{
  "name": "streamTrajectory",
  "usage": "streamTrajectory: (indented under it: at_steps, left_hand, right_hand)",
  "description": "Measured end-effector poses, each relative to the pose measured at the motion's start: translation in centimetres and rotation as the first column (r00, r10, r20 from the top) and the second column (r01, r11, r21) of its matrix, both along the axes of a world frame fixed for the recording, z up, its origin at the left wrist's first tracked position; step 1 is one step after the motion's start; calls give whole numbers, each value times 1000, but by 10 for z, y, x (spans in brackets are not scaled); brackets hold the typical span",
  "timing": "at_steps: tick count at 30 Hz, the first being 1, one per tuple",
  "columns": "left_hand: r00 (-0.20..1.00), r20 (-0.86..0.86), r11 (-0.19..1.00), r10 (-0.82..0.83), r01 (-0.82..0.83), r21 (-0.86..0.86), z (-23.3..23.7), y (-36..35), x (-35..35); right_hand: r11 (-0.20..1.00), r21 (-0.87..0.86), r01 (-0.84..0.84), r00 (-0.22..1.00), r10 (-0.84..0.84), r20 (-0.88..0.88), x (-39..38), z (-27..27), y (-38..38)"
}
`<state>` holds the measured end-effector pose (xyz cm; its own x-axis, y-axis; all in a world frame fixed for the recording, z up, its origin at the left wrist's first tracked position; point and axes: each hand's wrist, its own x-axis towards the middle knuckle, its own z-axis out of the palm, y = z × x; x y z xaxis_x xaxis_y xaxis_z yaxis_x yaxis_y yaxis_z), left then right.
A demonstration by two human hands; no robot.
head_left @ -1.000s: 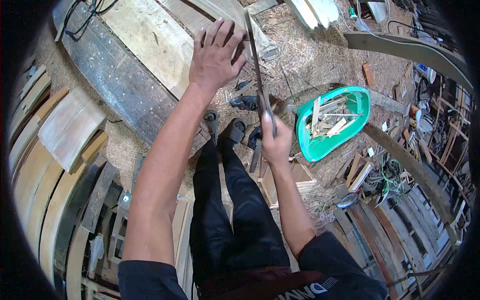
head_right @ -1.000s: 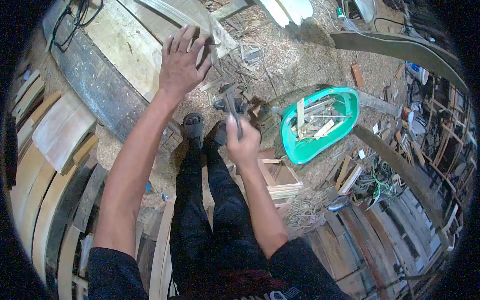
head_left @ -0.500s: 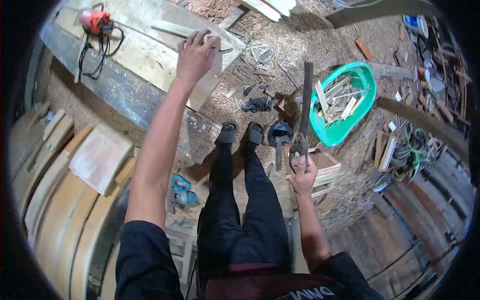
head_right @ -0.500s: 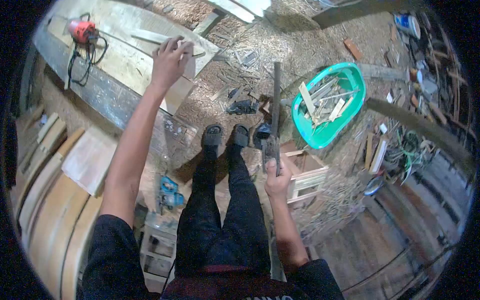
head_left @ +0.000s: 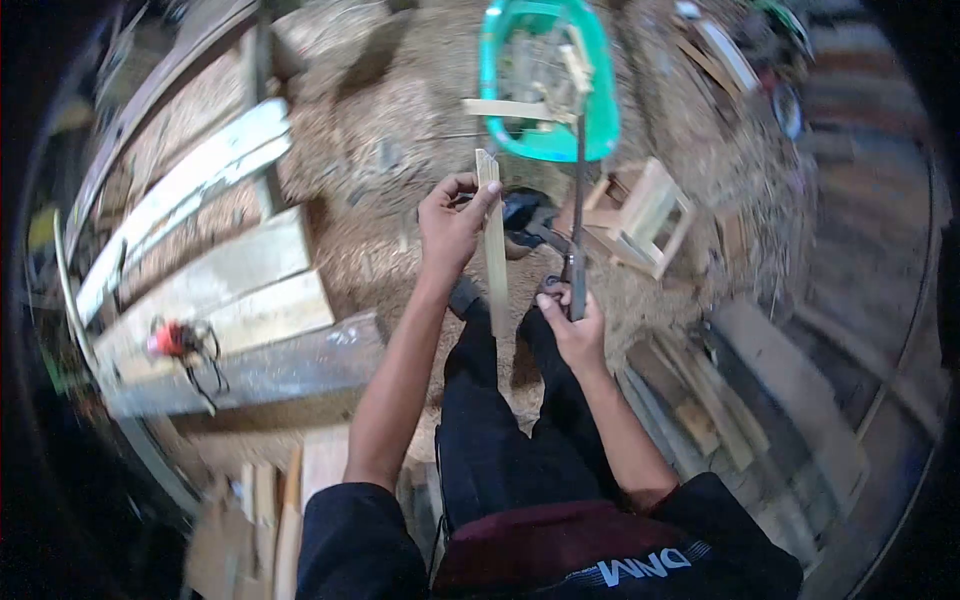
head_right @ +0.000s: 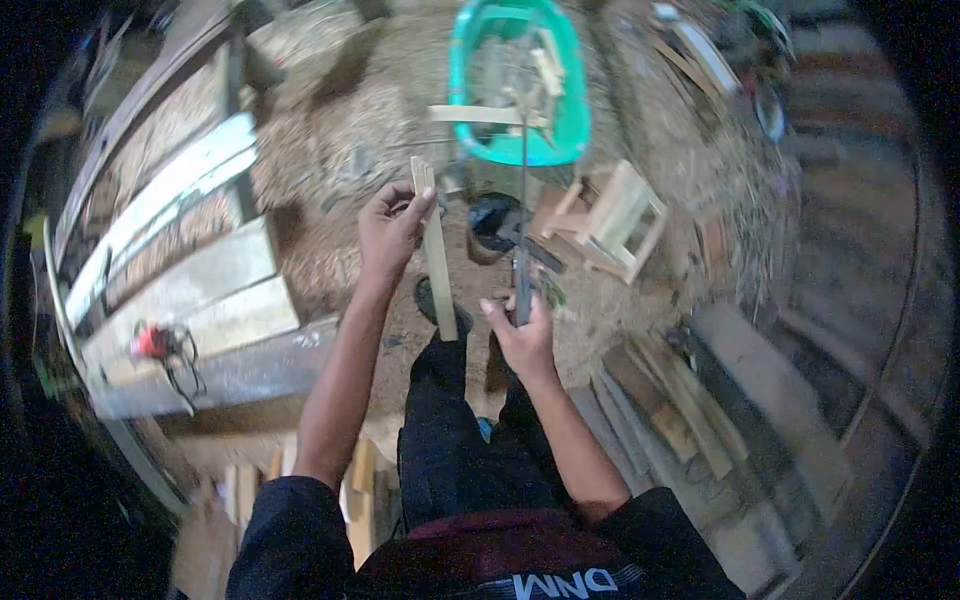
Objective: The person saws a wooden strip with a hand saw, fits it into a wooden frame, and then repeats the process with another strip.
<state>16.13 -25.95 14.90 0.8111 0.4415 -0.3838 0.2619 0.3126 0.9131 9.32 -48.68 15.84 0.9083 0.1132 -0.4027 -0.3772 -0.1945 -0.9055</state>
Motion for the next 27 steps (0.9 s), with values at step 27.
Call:
streamTrajectory:
  at_steps: [27]
  left_hand:
    - [644, -336, 693, -687, 720, -35, -260, -492, 130]
  right_hand:
    - [771, -451, 450, 863, -506, -4, 58, -180, -412]
